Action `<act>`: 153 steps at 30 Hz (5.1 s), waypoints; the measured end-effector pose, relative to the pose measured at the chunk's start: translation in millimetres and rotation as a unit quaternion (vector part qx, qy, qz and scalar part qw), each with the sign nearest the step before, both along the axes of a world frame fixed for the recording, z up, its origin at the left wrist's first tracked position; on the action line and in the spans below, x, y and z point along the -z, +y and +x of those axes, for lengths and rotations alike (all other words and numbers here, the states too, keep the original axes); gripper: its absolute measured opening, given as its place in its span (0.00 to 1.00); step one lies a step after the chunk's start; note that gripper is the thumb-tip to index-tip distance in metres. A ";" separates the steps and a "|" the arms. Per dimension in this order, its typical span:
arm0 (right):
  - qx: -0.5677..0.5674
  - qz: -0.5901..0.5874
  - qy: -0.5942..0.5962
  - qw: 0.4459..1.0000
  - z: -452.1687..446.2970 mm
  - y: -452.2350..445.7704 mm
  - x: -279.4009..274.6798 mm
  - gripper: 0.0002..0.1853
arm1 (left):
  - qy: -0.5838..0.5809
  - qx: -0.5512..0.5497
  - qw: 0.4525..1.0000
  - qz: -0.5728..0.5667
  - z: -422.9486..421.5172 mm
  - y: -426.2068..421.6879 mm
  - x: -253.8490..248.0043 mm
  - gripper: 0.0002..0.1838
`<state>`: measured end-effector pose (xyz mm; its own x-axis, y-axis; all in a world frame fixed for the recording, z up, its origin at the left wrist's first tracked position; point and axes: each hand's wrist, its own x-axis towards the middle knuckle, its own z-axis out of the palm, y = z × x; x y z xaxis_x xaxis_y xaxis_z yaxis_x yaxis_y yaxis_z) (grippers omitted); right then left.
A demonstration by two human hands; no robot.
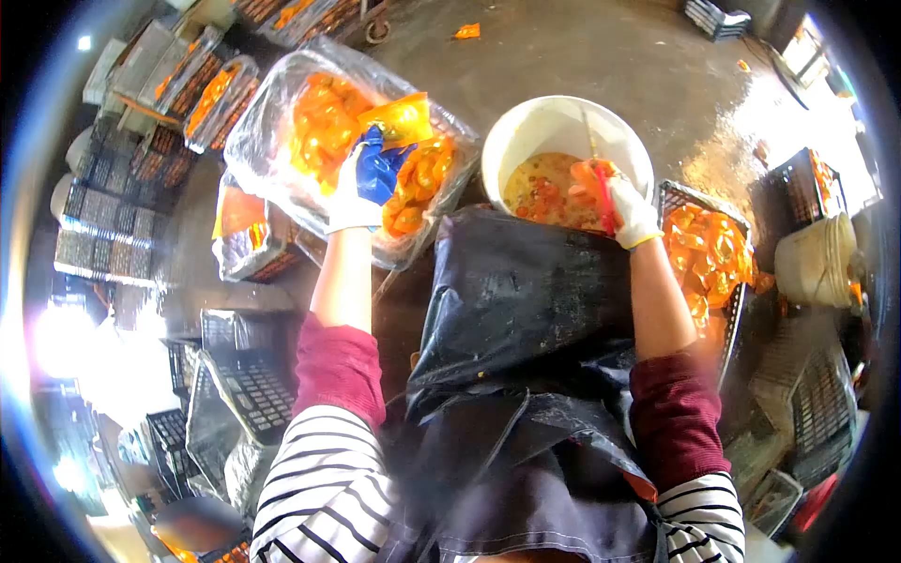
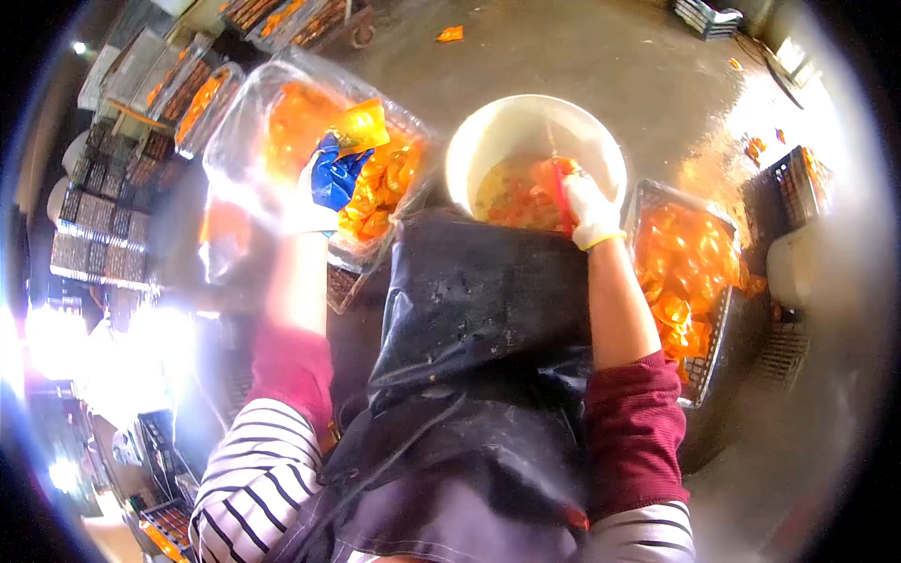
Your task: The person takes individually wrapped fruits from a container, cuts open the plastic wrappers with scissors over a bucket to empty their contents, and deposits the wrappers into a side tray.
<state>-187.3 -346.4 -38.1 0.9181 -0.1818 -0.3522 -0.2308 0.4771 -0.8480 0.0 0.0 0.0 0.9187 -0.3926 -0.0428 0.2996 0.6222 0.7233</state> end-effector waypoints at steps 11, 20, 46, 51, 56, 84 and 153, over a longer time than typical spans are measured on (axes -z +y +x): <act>-0.030 -0.535 -0.011 0.844 -16.4 1.7 -4.7 0.14 | -0.302 0.331 0.890 0.088 -144.7 -238.6 -86.2 0.21; 0.002 -0.545 0.048 0.837 -21.8 9.1 -31.7 0.16 | -0.309 0.147 0.876 0.340 -18.6 -150.4 -44.7 0.23; 0.000 -0.127 0.119 0.985 1.1 14.2 -20.3 0.11 | -0.088 -0.130 0.712 0.684 32.4 55.1 113.1 0.30; -0.045 -0.215 0.134 0.966 0.3 13.3 -19.6 0.11 | -0.230 0.013 0.564 0.793 0.2 15.5 114.1 0.48; -0.013 -0.151 0.150 0.977 -0.4 2.9 -2.2 0.10 | -0.302 0.132 0.562 0.759 -15.8 18.9 82.1 0.44; -0.163 -0.555 0.086 0.811 -4.8 9.2 -1.2 0.23 | -0.056 -0.094 0.932 0.346 15.7 -8.4 42.1 0.21; -0.087 -0.419 0.036 0.903 6.5 -11.2 42.3 0.09 | 0.001 0.010 0.993 0.120 -11.9 -143.7 1.7 0.16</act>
